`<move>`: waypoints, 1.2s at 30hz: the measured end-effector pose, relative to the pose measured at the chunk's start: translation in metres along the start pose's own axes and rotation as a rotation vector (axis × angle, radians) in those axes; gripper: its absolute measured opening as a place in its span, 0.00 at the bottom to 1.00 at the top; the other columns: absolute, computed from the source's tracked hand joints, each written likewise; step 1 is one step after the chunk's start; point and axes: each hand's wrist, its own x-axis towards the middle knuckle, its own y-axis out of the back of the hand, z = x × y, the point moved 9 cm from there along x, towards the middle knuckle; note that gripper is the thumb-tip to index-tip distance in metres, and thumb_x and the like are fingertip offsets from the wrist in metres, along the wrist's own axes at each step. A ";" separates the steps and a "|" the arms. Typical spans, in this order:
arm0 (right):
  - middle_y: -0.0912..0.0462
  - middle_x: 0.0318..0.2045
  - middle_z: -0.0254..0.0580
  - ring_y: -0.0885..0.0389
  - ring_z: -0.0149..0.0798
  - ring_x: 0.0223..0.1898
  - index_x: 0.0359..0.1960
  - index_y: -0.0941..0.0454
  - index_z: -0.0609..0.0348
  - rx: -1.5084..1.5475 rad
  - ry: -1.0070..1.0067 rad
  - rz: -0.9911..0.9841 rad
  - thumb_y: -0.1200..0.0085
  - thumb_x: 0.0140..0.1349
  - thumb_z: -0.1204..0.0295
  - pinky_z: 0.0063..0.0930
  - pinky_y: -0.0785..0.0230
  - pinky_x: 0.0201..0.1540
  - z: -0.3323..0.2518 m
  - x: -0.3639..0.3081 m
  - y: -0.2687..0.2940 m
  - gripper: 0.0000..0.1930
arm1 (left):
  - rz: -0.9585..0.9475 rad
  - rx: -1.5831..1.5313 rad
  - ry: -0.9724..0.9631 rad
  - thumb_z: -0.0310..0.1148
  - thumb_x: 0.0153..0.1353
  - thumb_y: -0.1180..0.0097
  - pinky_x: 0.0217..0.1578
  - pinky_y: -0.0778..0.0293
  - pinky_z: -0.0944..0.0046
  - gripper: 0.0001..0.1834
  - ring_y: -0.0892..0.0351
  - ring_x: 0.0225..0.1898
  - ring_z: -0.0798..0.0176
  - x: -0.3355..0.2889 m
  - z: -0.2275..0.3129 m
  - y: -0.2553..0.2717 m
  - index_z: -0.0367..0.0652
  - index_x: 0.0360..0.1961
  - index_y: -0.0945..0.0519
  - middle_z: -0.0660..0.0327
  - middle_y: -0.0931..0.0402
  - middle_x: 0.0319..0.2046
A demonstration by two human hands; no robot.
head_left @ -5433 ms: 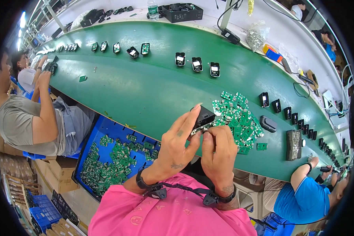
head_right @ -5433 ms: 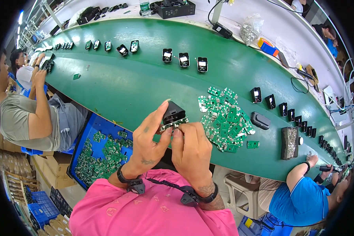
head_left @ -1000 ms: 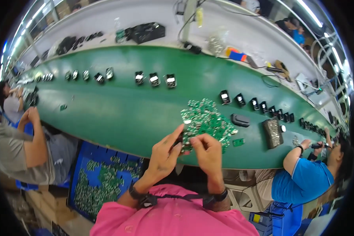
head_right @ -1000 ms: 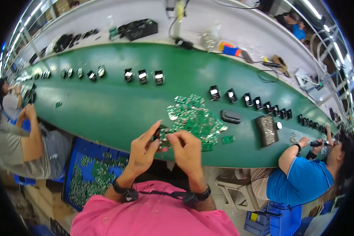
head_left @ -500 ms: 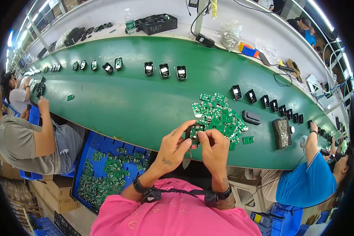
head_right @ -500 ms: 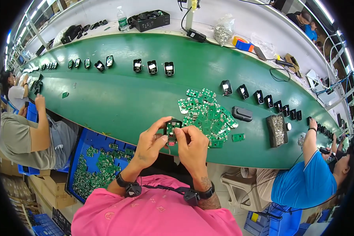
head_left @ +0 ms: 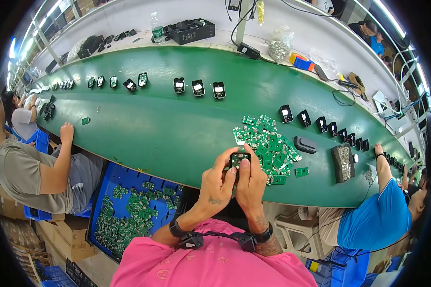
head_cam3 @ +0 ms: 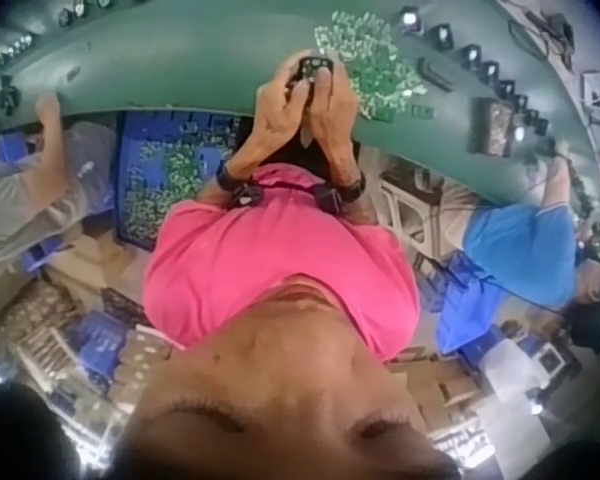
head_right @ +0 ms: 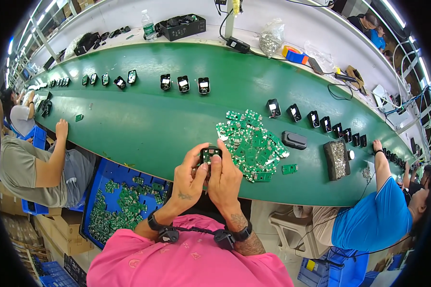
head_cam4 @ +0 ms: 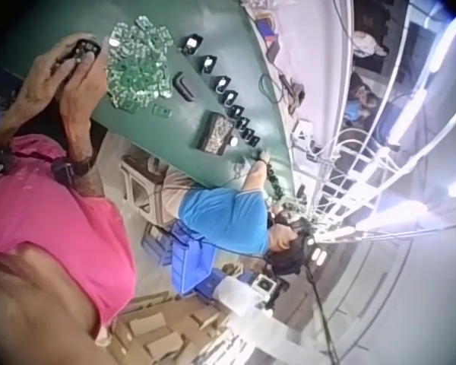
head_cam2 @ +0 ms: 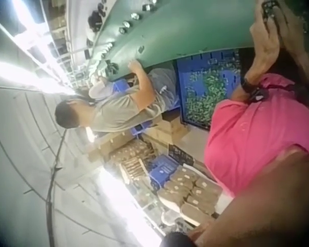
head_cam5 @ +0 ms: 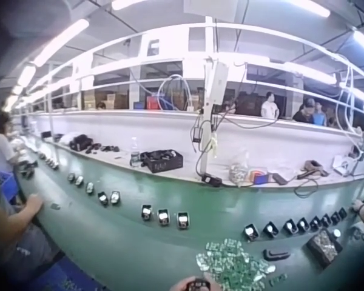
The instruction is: The person picks up a black plastic housing and a green circuit board, fits the board into the housing by hand, and presses them together. They then place the assembled unit onto the green conveyor belt and reach for another circuit board from the pile.
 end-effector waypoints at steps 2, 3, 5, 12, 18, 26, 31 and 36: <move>0.17 0.30 0.54 0.17 0.50 0.25 0.57 0.25 0.66 0.011 0.080 0.045 0.54 0.72 0.69 0.40 0.27 0.29 -0.001 -0.001 0.002 0.17 | 0.059 -0.015 -0.029 0.26 0.69 0.53 0.34 0.21 0.60 0.21 0.16 0.30 0.55 -0.002 0.006 0.003 0.40 0.63 0.30 0.48 0.19 0.38; 0.17 0.29 0.53 0.18 0.49 0.24 0.56 0.23 0.65 0.022 0.155 0.090 0.54 0.72 0.69 0.40 0.28 0.28 -0.005 -0.002 0.004 0.17 | 0.061 -0.015 -0.031 0.26 0.69 0.53 0.34 0.21 0.60 0.21 0.16 0.30 0.55 0.000 0.004 0.003 0.40 0.63 0.30 0.48 0.19 0.38; 0.17 0.28 0.53 0.18 0.49 0.23 0.56 0.23 0.65 -0.017 0.101 0.054 0.54 0.72 0.69 0.40 0.28 0.27 0.005 0.009 -0.004 0.17 | 0.072 0.139 -0.124 0.23 0.70 0.54 0.30 0.23 0.71 0.21 0.20 0.31 0.73 0.005 0.001 0.003 0.38 0.63 0.31 0.56 0.17 0.39; 0.19 0.25 0.56 0.18 0.54 0.24 0.58 0.27 0.66 -0.020 -0.067 -0.086 0.52 0.72 0.65 0.45 0.30 0.27 0.029 0.016 -0.032 0.20 | -0.048 -0.215 0.276 0.23 0.69 0.54 0.23 0.26 0.70 0.22 0.20 0.25 0.69 0.036 -0.071 0.017 0.40 0.63 0.32 0.58 0.19 0.32; 0.19 0.26 0.46 0.19 0.49 0.28 0.52 0.22 0.65 -0.383 0.233 -0.223 0.41 0.64 0.67 0.40 0.28 0.32 0.063 -0.033 -0.084 0.19 | 0.424 0.113 0.267 0.30 0.69 0.52 0.21 0.25 0.64 0.12 0.19 0.20 0.64 0.133 -0.187 0.196 0.32 0.48 0.26 0.55 0.20 0.27; 0.19 0.30 0.40 0.18 0.46 0.32 0.43 0.20 0.57 -0.504 0.268 -0.213 0.39 0.61 0.67 0.39 0.26 0.32 0.045 -0.035 -0.098 0.11 | 0.535 0.831 0.115 0.31 0.63 0.47 0.38 0.22 0.44 0.11 0.16 0.35 0.39 0.257 -0.212 0.302 0.30 0.38 0.23 0.41 0.21 0.31; 0.18 0.30 0.40 0.18 0.45 0.32 0.42 0.19 0.57 -0.520 0.194 -0.164 0.40 0.61 0.68 0.39 0.26 0.32 0.058 -0.033 -0.085 0.10 | 0.533 1.042 0.167 0.40 0.58 0.45 0.48 0.24 0.42 0.25 0.22 0.49 0.32 0.270 -0.190 0.249 0.37 0.54 0.26 0.42 0.30 0.58; 0.16 0.31 0.41 0.17 0.45 0.32 0.41 0.19 0.57 -0.461 0.185 -0.218 0.41 0.62 0.68 0.39 0.25 0.33 0.056 -0.028 -0.093 0.10 | -0.009 1.101 -0.048 0.43 0.53 0.37 0.58 0.28 0.48 0.43 0.28 0.61 0.40 0.280 -0.173 0.190 0.38 0.69 0.36 0.47 0.35 0.67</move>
